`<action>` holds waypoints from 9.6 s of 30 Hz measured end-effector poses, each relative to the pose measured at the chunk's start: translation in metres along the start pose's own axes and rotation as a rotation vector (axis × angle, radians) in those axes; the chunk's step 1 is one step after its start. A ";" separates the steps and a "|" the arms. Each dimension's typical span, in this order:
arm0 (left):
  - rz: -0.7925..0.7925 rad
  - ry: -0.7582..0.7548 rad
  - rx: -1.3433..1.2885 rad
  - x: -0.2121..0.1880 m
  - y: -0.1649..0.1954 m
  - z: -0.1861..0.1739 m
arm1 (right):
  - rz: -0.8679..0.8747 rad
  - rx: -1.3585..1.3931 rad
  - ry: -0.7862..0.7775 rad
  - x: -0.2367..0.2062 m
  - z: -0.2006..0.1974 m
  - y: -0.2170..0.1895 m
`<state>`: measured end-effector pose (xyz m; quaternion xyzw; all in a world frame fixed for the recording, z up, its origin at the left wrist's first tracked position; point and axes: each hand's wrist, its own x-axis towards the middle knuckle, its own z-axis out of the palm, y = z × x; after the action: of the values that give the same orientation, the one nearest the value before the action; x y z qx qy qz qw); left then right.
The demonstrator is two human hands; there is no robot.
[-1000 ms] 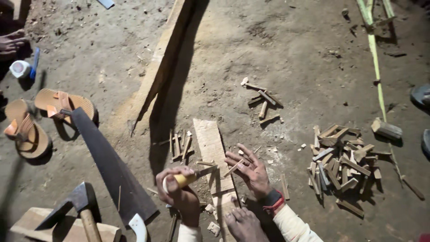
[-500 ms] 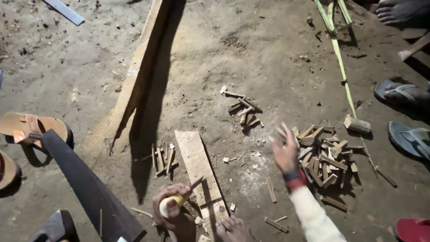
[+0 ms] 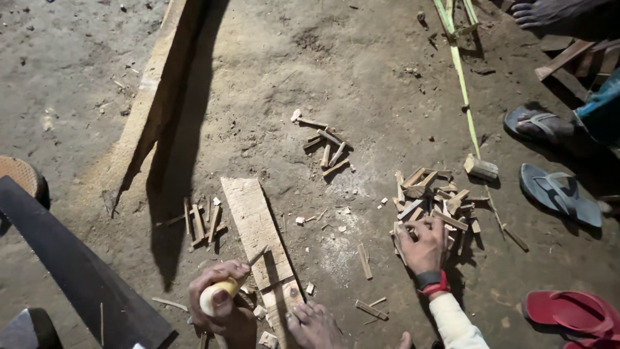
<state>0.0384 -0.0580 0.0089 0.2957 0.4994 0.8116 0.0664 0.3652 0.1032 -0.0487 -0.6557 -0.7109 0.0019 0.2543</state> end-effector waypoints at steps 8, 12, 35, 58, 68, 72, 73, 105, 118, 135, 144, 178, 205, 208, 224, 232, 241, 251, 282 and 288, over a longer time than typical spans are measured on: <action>-0.117 -0.068 -0.001 0.007 0.005 0.002 | 0.410 1.054 -0.473 0.002 0.005 -0.020; -0.200 -0.052 -0.108 0.017 -0.002 0.005 | 0.704 1.516 -0.705 -0.009 0.019 -0.069; -0.281 -0.313 -0.303 0.075 0.070 0.047 | -0.419 0.959 -0.523 -0.035 0.040 -0.220; -0.116 -0.413 -0.095 0.070 0.062 0.059 | -0.422 0.979 -0.487 -0.039 0.050 -0.214; -0.097 -0.391 -0.103 0.068 0.060 0.055 | -0.483 0.988 -0.378 -0.034 0.049 -0.226; -0.125 -0.387 -0.144 0.067 0.057 0.053 | -0.375 0.891 -0.449 -0.038 0.052 -0.224; -0.116 -0.392 -0.126 0.066 0.057 0.053 | -0.387 0.916 -0.436 -0.040 0.052 -0.223; -0.128 -0.339 -0.185 0.069 0.077 0.061 | -0.444 0.823 -0.505 -0.027 0.055 -0.219; -0.237 -0.312 -0.167 0.051 0.035 0.045 | -0.471 0.978 -0.512 -0.030 0.050 -0.223; -0.175 -0.137 -0.446 0.031 -0.011 0.005 | -0.518 0.892 -0.660 -0.033 0.081 -0.201; -0.168 0.090 -0.759 0.054 0.001 -0.011 | -0.445 1.291 -0.764 -0.019 0.078 -0.194; -0.116 -0.481 0.036 0.006 -0.005 0.019 | -0.658 1.080 -0.645 -0.026 0.049 -0.228; -0.090 -0.073 0.041 0.059 0.053 0.016 | -0.310 1.293 -0.715 -0.047 0.076 -0.210; -0.078 -0.118 0.030 0.065 0.060 0.027 | -0.346 1.125 -0.629 -0.047 0.077 -0.213; -0.126 -0.184 -0.093 0.078 0.051 0.048 | -0.571 1.050 -0.551 -0.049 0.069 -0.205; -0.134 -0.170 -0.039 0.079 0.048 0.048 | -0.604 1.011 -0.521 -0.051 0.066 -0.203; -0.112 -0.171 0.001 0.080 0.047 0.046 | -0.636 1.032 -0.510 -0.052 0.065 -0.202; 0.083 -0.222 0.172 0.069 0.054 0.046 | -0.591 1.019 -0.512 -0.053 0.057 -0.204; -0.348 -0.133 -0.020 0.014 0.000 -0.010 | -0.215 0.998 -0.457 -0.047 0.081 -0.181; -0.165 -0.158 -0.059 0.026 -0.001 0.006 | -0.318 1.131 -0.466 -0.044 0.070 -0.191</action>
<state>0.0199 -0.0423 0.0208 0.3145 0.4910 0.7919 0.1810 0.1620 0.0588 -0.0612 -0.2887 -0.7255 0.4822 0.3971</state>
